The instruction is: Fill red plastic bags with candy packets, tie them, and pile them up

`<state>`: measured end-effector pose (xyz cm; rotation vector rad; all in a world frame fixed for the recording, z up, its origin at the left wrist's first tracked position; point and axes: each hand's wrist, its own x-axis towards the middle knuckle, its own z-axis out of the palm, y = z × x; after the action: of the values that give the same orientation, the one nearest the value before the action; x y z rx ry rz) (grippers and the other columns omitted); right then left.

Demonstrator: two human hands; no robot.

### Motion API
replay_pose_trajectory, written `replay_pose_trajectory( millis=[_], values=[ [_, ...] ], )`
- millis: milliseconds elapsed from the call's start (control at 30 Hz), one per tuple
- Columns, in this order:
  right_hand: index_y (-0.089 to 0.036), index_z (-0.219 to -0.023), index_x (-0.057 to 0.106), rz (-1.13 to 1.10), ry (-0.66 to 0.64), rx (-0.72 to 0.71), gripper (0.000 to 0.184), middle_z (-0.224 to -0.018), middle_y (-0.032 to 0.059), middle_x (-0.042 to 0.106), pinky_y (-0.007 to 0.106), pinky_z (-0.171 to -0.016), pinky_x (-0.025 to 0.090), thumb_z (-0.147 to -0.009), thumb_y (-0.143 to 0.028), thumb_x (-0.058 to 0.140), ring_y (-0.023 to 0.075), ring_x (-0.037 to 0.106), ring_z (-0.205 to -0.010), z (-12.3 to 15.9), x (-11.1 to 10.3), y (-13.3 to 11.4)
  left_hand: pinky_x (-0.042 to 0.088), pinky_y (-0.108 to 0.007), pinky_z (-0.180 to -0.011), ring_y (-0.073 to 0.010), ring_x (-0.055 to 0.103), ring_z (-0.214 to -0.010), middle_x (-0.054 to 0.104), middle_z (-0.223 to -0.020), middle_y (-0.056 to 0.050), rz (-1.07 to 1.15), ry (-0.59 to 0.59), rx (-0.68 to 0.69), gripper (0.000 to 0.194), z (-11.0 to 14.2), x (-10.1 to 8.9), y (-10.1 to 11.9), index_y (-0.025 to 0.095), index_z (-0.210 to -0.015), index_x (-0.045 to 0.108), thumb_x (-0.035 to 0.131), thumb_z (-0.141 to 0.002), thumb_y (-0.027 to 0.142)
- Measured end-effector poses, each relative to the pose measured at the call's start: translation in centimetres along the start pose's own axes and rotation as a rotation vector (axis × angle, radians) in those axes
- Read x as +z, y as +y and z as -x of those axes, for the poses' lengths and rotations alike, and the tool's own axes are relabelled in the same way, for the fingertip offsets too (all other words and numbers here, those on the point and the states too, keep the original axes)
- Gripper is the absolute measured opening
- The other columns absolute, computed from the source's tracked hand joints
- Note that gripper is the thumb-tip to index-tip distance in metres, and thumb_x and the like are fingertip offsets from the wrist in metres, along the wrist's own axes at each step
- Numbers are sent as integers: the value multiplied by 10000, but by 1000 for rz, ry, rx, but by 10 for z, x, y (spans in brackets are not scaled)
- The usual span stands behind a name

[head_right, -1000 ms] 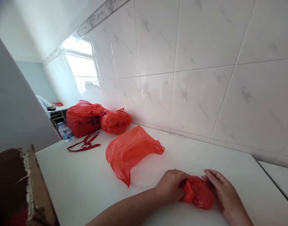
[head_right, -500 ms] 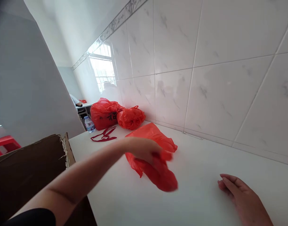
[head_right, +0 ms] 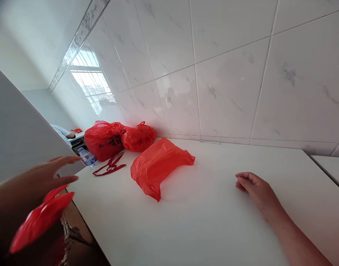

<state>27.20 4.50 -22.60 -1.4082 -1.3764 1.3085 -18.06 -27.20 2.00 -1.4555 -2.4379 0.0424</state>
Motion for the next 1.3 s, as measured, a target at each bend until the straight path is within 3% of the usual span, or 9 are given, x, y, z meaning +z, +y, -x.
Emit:
replay_pose_trajectory(
  millis=[133, 300, 367, 467, 733, 967, 1100, 1200, 1300],
  values=[
    [-273, -947, 630, 73, 18, -16, 289, -905, 67, 691, 329, -770, 399, -738, -464, 578, 237, 612, -961, 5, 1, 1, 376, -295, -931, -240, 471, -1194, 413, -1421, -12, 297, -223, 169, 707, -27, 26, 77, 320, -1391, 311, 518, -761, 566],
    [-239, -943, 625, 86, 23, -84, 321, -828, 45, 687, 333, -760, 400, -714, -460, 585, 241, 622, -900, 9, 2, 1, 363, -383, -970, -319, 384, -1266, 295, -1482, -97, 460, -174, 282, 872, -70, 77, 144, 262, -1439, 229, 634, -690, 453],
    [-241, -930, 626, 97, 21, -93, 316, -814, 28, 683, 326, -750, 404, -703, -457, 589, 235, 623, -882, 10, 3, -1, 398, -387, -917, -327, 487, -1159, 453, -1370, -137, 498, -178, 233, 829, -84, 97, 152, 219, -1411, 311, 649, -657, 290],
    [-240, -903, 629, 106, 14, -115, 302, -780, 15, 677, 313, -728, 409, -701, -460, 587, 228, 623, -854, 12, 3, -4, 432, -381, -825, -302, 581, -982, 647, -1060, -135, 571, -150, 158, 558, -96, 113, 159, 157, -1245, 529, 514, -688, 124],
    [-256, -824, 580, 317, 117, -279, 242, -705, -14, 613, 276, -555, 395, -802, -470, 470, 168, 528, -604, 40, 20, -22, 476, -261, -701, -185, 621, -847, 695, -948, -63, 909, -206, 269, 535, -93, 101, 209, 173, -1178, 551, 415, -673, 61],
    [-256, -904, 632, 347, 129, -786, 171, -882, 52, 661, 340, -695, 491, -843, -298, 478, 230, 608, -811, 80, 43, -51, 471, -239, -612, -158, 620, -765, 683, -924, -50, 1358, -509, 399, 513, -82, 84, 260, 199, -1148, 563, 437, -664, 87],
    [-278, -1250, 528, 449, 165, -1079, 489, -1251, 65, 561, 441, -904, 467, -804, -106, 423, 268, 515, -1147, 98, 48, -64, 421, -198, -548, -118, 583, -670, 646, -833, -28, 1458, -675, 507, 461, -85, 69, 265, 174, -1064, 591, 455, -634, 76],
    [-319, -1412, 314, 458, 191, -1060, 642, -1454, 24, 337, 476, -931, 461, -809, -123, 419, 284, 395, -1274, 106, 48, -75, 415, -196, -537, -103, 561, -636, 630, -811, -22, 1446, -779, 589, 353, -96, 61, 264, 152, -959, 610, 493, -632, 85],
    [-353, -1422, 268, 379, 97, -859, 649, -1421, 19, 385, 459, -868, 503, -821, -265, 496, 300, 454, -1222, 109, 44, -81, 473, -247, -635, -150, 603, -766, 648, -929, -45, 1310, -786, 608, 369, -104, 55, 265, 178, -1050, 598, 558, -684, 155]
  ],
)
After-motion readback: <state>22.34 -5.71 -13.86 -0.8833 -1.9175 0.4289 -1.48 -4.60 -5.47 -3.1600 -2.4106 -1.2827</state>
